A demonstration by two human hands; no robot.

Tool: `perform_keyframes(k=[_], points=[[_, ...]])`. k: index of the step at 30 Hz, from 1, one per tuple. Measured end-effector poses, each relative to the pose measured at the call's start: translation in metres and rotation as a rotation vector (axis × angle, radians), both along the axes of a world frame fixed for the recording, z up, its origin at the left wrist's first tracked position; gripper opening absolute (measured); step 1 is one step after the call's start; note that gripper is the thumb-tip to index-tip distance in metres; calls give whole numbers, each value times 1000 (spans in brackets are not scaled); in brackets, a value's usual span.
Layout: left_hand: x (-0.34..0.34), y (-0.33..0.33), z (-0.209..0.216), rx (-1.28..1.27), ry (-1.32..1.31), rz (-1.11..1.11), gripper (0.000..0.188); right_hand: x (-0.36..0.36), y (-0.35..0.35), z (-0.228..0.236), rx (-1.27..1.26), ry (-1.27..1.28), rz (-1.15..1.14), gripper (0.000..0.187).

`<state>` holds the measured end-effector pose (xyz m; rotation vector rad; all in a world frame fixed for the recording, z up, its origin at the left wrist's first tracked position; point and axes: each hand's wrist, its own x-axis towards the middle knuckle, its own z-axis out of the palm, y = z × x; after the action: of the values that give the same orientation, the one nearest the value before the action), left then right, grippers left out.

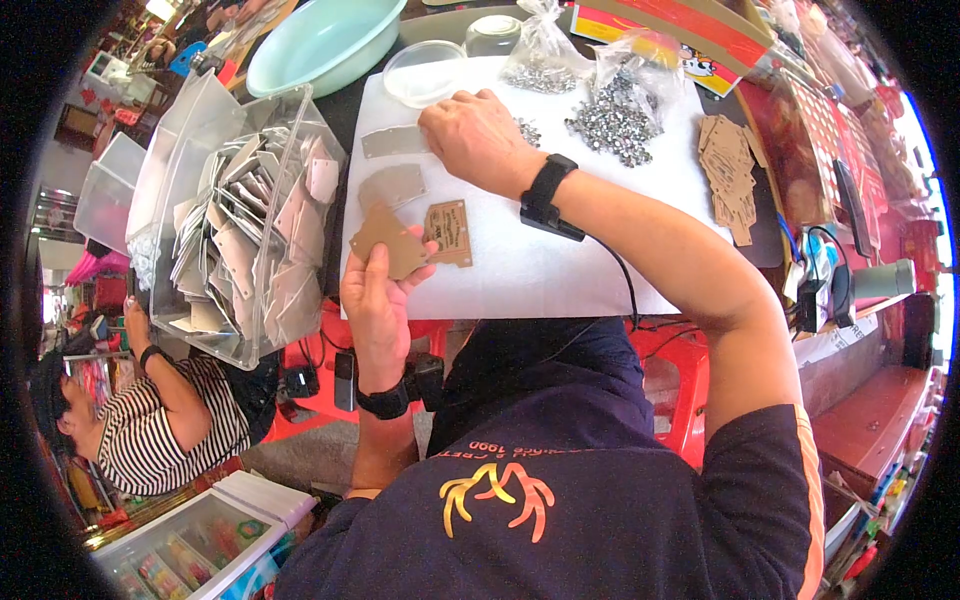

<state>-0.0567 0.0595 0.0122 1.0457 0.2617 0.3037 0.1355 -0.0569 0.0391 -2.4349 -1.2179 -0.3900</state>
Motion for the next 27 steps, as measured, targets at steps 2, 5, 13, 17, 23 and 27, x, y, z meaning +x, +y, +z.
perform_keyframes(k=[2,5,13,17,23,27], points=[[2,-2,3,3,-7,-5,29,3,-5,-1,123,159,-23,14],[5,-4,6,13,-19,2,29,1,-18,-1,331,544,-26,22],[24,-20,18,31,-63,-48,32,-45,-75,36,566,1347,-80,29],[34,-34,31,9,-64,-107,32,-59,-102,34,665,1382,-95,28],[47,-47,32,-20,-75,-236,33,-75,-137,36,720,875,-90,15],[53,-59,37,-117,-65,-291,34,-79,-157,39,520,86,41,26]])
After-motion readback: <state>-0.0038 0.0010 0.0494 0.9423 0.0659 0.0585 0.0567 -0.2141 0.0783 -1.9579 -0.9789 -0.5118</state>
